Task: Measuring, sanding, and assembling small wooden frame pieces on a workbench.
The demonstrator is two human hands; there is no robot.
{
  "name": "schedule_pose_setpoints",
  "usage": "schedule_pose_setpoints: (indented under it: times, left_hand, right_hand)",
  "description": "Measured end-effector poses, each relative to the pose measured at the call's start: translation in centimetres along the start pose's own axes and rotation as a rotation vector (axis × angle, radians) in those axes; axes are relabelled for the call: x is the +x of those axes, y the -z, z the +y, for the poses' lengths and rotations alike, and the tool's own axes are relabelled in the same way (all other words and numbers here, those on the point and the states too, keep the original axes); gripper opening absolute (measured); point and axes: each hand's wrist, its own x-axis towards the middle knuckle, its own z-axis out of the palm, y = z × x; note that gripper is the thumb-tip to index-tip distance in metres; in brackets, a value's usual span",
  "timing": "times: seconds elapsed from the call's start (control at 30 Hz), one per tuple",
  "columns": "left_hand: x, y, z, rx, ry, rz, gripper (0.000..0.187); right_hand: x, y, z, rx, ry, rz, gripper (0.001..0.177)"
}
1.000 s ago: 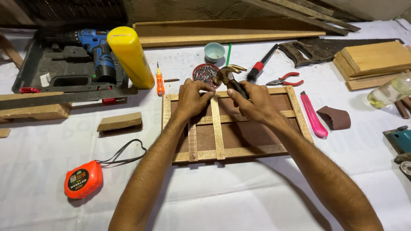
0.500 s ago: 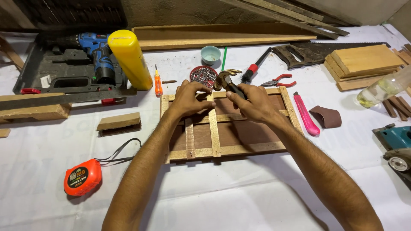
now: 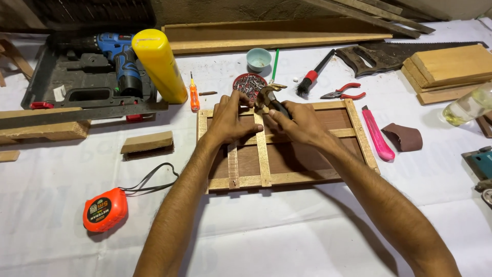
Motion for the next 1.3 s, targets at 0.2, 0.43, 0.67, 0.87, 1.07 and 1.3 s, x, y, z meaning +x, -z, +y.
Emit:
schedule_pose_setpoints:
  times: [0.2, 0.43, 0.67, 0.87, 1.07, 1.3]
  left_hand:
    - [-0.1, 0.0, 0.2, -0.021, 0.039, -0.004, 0.086]
    - [0.1, -0.4, -0.2, -0.036, 0.073, -0.024, 0.083]
    - [0.2, -0.2, -0.2, -0.026, 0.071, -0.027, 0.083]
    - [-0.2, 0.1, 0.5, -0.016, 0.101, -0.042, 0.083]
    - [0.2, -0.1, -0.2, -0.007, 0.013, -0.028, 0.082]
    - [0.6, 0.1, 2.7, 0.339, -0.158, 0.032, 0.063]
  right_hand:
    - [0.3, 1.3, -1.6, -0.064, -0.095, -0.016, 0.043]
    - [0.0, 0.3, -1.4, 0.01, 0.075, 0.084, 0.037]
    - [0.4, 0.4, -2.0, -0.088, -0.11, -0.034, 0.037]
    - [0.2, -0.4, -1.5, -0.051, -0.079, -0.011, 0.033]
    - [-0.9, 1.2, -1.7, -0.057, -0.201, -0.063, 0.036]
    - [-5.8, 6.5, -1.9, -0.125, -0.21, 0.065, 0.03]
